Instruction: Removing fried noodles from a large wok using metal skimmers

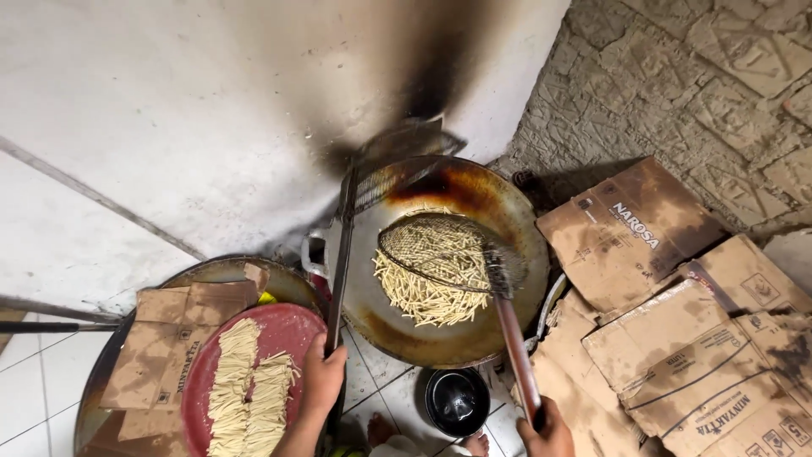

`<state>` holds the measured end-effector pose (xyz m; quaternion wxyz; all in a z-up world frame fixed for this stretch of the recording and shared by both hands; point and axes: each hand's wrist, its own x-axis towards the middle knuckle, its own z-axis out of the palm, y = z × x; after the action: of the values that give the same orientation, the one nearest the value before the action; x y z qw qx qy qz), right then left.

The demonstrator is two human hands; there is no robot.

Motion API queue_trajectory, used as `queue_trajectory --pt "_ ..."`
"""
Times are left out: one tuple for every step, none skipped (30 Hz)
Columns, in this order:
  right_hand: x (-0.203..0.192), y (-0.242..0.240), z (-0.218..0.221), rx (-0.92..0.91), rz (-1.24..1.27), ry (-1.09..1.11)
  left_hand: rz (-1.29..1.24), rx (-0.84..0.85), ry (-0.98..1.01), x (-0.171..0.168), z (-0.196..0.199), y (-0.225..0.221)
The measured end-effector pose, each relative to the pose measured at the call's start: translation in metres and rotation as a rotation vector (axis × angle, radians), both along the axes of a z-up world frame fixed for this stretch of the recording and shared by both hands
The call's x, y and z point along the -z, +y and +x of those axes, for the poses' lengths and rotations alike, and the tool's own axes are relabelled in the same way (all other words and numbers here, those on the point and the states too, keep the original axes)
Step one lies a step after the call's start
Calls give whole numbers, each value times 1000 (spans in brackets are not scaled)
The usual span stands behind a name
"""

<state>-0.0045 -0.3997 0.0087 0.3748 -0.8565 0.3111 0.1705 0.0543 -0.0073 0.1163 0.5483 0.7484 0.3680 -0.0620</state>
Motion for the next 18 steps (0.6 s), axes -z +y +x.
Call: queue_trajectory --pt "8 -5 -17 66 -19 -56 29 32 -63 -5 -6 0" --pt "9 -6 -19 57 -14 -51 33 23 -58 -4 -6 -2" --pt "10 -8 -23 9 -47 -19 123 22 -76 -1 -8 -5" --pt "12 -9 -27 -39 -80 14 213 22 -92 1 -9 -7" --pt "20 -9 -30 -49 -77 20 216 13 -84 2 -15 -11" --pt "27 -8 -33 -101 -117 47 185 17 -31 2 -21 -15" --pt "34 -8 -32 -152 -158 68 153 21 15 2 -24 -21" --pt "34 -7 -33 -161 -157 67 154 13 16 33 -32 -16" --pt "35 -5 -32 -138 -211 86 175 6 43 63 -37 -10" --pt "36 -3 -30 -114 -264 103 195 -1 71 93 -42 -3" --pt "14 2 -28 -120 -262 105 197 -6 73 110 -53 1" --pt "-8 7 -24 -126 -176 204 190 -4 119 126 -63 5" --pt "-29 13 -14 -119 -85 295 187 8 154 142 -62 10" --pt "-5 7 -24 -114 -79 288 193 13 146 147 -66 20" --pt "18 -2 -35 -85 -158 237 187 8 74 154 -71 26" --pt "42 -12 -45 -56 -236 187 181 3 2 162 -76 32" --pt "13 -5 -55 -46 -238 201 177 16 14 125 -76 25" --pt "-16 1 -62 23 -164 130 104 -21 41 89 -75 17"
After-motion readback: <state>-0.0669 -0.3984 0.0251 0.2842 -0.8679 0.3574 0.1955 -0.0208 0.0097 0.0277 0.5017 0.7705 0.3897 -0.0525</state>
